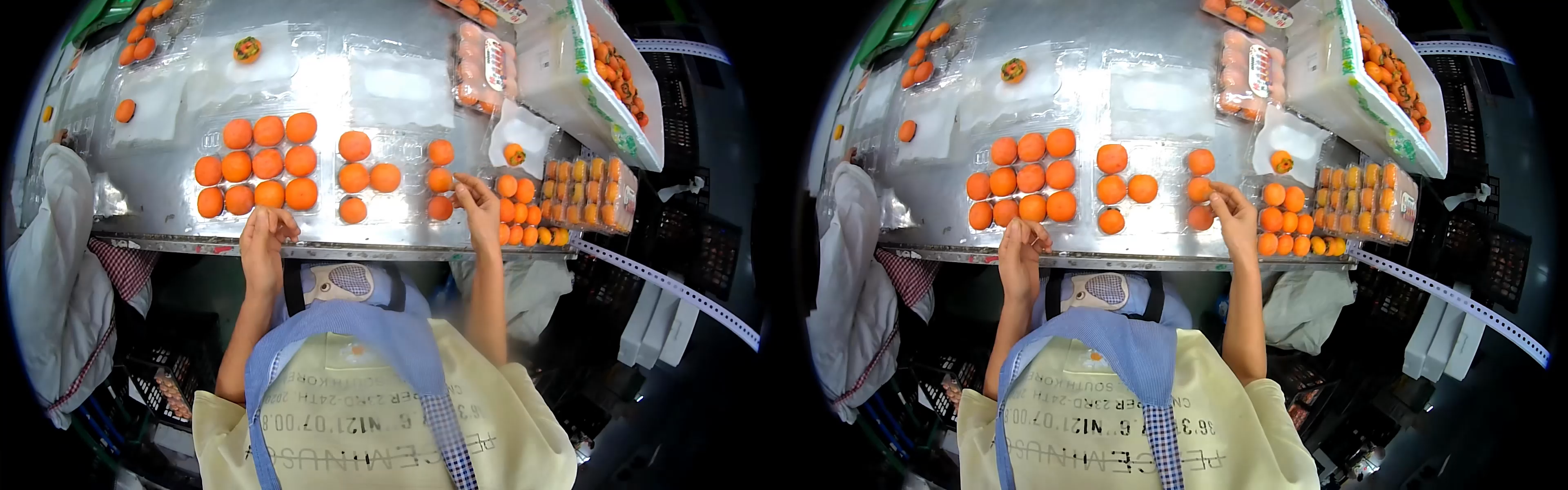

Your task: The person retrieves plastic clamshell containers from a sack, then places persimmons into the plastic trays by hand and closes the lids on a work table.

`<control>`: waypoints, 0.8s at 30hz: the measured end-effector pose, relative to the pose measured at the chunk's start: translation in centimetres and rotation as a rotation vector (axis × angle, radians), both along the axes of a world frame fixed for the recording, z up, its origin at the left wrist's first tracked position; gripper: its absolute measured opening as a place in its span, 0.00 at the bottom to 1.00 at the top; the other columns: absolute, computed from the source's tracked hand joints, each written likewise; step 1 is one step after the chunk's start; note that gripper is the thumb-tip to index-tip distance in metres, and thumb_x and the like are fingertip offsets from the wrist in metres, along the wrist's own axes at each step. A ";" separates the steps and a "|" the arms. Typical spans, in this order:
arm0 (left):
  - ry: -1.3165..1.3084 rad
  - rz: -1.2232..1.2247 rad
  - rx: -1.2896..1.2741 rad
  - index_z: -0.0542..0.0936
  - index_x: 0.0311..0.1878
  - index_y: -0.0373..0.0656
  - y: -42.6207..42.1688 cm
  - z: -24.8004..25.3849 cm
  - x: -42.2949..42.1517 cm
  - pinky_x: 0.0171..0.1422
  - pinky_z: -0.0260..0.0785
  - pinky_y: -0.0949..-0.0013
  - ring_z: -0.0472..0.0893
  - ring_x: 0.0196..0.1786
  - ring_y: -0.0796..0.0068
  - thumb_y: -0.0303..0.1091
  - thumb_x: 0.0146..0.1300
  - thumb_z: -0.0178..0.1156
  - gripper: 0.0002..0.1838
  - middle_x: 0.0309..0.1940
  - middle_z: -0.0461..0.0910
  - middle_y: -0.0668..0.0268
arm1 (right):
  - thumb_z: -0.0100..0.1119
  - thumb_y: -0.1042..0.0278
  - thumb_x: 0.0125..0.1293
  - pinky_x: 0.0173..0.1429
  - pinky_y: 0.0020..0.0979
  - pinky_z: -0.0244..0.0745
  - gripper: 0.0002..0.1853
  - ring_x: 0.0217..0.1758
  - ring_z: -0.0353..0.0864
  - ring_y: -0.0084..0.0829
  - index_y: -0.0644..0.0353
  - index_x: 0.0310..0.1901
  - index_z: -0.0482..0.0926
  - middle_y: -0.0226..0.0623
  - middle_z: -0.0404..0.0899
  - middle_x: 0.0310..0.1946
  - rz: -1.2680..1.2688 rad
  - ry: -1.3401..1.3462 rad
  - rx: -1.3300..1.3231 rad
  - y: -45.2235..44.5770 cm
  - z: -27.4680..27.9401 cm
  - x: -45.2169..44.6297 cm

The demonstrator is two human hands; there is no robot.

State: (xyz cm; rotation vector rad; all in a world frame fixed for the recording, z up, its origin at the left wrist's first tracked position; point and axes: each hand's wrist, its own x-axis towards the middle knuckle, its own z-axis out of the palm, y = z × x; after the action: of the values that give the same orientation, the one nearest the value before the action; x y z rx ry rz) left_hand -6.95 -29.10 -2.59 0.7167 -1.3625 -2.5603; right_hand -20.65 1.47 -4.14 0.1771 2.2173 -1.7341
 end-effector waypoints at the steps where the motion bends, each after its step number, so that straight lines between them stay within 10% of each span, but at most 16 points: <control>1: -0.019 -0.016 -0.018 0.61 0.26 0.46 -0.5 0.1 0.2 0.38 0.63 0.72 0.69 0.30 0.75 0.44 0.73 0.37 0.19 0.27 0.71 0.63 | 0.56 0.71 0.64 0.37 0.20 0.71 0.13 0.34 0.75 0.18 0.65 0.49 0.76 0.32 0.80 0.35 -0.007 0.001 0.001 -0.6 -0.4 0.7; 12: -0.068 -0.139 -0.023 0.65 0.25 0.42 -0.4 -0.8 0.2 0.37 0.64 0.73 0.70 0.29 0.77 0.46 0.73 0.36 0.22 0.28 0.73 0.61 | 0.71 0.66 0.42 0.60 0.38 0.59 0.31 0.58 0.65 0.39 0.54 0.52 0.74 0.31 0.75 0.50 0.615 0.697 0.766 -8.6 0.8 0.4; 24: -0.176 -0.167 -0.076 0.72 0.27 0.41 5.0 -1.9 -0.7 0.36 0.65 0.77 0.71 0.30 0.82 0.41 0.71 0.45 0.18 0.28 0.74 0.67 | 0.70 0.70 0.40 0.57 0.39 0.61 0.27 0.48 0.69 0.40 0.57 0.47 0.76 0.36 0.73 0.42 0.803 0.778 0.628 -8.1 -0.4 -2.7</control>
State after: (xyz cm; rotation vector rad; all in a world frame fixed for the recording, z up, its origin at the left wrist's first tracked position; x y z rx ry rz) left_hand -7.63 -24.14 -4.52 0.8674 -1.6292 -2.6057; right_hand -23.39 -6.67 -4.57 -1.2583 2.6733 -0.6732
